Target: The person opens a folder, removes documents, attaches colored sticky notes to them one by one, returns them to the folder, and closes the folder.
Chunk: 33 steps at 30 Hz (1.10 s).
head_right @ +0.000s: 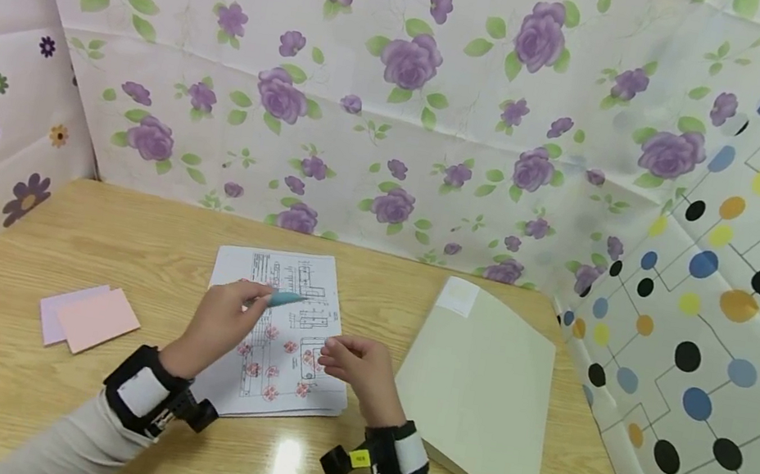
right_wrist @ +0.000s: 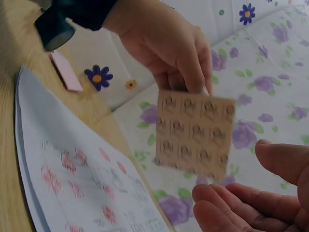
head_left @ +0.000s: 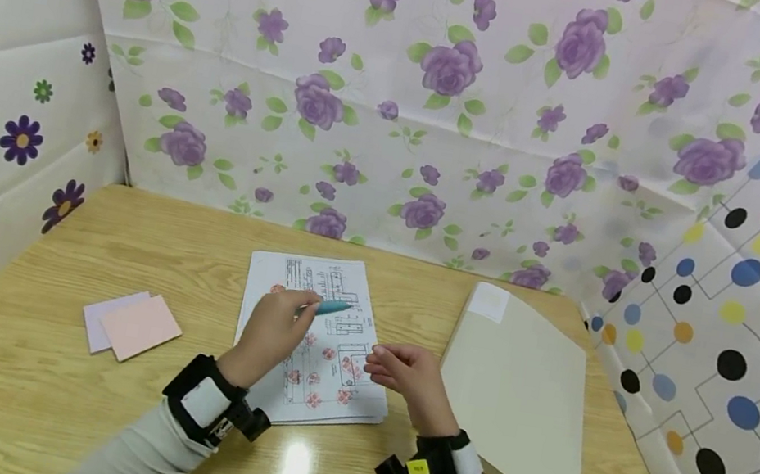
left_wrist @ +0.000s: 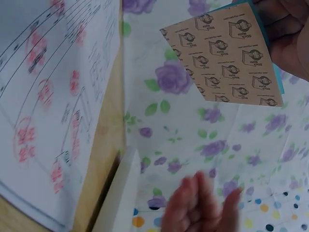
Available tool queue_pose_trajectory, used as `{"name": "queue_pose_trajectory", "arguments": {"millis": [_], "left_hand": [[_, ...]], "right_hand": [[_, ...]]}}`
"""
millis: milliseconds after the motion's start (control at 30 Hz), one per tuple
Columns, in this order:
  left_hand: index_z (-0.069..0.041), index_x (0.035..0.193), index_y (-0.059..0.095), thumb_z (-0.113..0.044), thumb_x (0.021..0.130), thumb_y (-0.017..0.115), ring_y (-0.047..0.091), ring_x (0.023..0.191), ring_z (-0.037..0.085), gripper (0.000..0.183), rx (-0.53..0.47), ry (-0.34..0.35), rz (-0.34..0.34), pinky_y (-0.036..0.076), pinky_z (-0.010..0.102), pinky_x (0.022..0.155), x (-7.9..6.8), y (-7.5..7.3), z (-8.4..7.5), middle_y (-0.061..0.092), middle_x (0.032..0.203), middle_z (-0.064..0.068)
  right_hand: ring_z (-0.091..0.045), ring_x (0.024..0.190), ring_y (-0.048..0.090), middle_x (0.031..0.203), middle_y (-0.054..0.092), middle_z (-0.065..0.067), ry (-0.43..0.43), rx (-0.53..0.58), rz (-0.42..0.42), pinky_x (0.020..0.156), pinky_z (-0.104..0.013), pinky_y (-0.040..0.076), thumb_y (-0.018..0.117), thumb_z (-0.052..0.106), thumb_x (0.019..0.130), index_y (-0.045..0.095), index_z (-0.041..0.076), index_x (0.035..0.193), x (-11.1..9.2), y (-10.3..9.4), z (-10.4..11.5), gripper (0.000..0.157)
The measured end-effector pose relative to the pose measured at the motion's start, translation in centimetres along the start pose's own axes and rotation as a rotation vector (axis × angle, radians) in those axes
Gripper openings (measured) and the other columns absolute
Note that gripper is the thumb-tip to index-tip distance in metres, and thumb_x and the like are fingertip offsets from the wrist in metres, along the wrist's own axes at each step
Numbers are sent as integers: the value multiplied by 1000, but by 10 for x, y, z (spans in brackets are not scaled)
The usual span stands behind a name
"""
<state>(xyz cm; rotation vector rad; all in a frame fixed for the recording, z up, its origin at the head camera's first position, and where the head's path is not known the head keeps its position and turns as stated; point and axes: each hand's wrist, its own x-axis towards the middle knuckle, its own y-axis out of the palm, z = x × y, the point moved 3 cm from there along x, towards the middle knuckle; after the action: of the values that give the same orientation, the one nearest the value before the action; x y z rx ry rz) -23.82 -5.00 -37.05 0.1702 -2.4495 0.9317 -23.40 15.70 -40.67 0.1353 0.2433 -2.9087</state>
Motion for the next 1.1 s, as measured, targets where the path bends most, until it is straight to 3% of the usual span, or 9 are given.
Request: {"name": "queue_pose_trajectory", "arguments": {"millis": [233, 467, 600, 767, 1100], "left_hand": [[-3, 88, 68, -8, 85, 59, 66, 81, 19, 11, 135, 108, -16, 52, 29, 65, -8, 18, -9, 69, 88, 10], [-4, 88, 67, -8, 85, 58, 64, 91, 20, 10, 171, 188, -21, 53, 29, 67, -14, 24, -15, 68, 88, 10], [-4, 89, 67, -9, 85, 59, 64, 94, 20, 11, 183, 181, -16, 52, 31, 72, -16, 26, -14, 68, 91, 10], [-4, 89, 68, -9, 84, 61, 64, 91, 21, 10, 183, 154, -19, 52, 31, 73, -15, 25, -11, 68, 91, 10], [-2, 86, 68, -7, 84, 59, 66, 79, 22, 10, 212, 96, -67, 53, 32, 64, -8, 9, 2, 68, 86, 11]], "right_hand": [[-29, 83, 66, 92, 66, -20, -6, 41, -1, 73, -35, 53, 58, 25, 86, 62, -9, 103, 7, 19, 11, 38], [-34, 84, 64, 87, 67, -20, 3, 55, 0, 73, -36, 53, 57, 19, 87, 62, -12, 97, 1, 29, 25, 33], [-26, 76, 66, 83, 67, -18, 12, 56, -2, 70, -33, 54, 56, 13, 87, 61, -12, 97, 2, 30, 25, 27], [-14, 68, 66, 77, 68, -10, 40, 73, -10, 66, -30, 54, 56, 10, 87, 59, -14, 98, 12, 27, 7, 27], [-13, 68, 65, 77, 67, -10, 60, 20, -5, 66, -30, 54, 57, 9, 86, 62, -8, 93, 13, 19, -9, 20]]}}
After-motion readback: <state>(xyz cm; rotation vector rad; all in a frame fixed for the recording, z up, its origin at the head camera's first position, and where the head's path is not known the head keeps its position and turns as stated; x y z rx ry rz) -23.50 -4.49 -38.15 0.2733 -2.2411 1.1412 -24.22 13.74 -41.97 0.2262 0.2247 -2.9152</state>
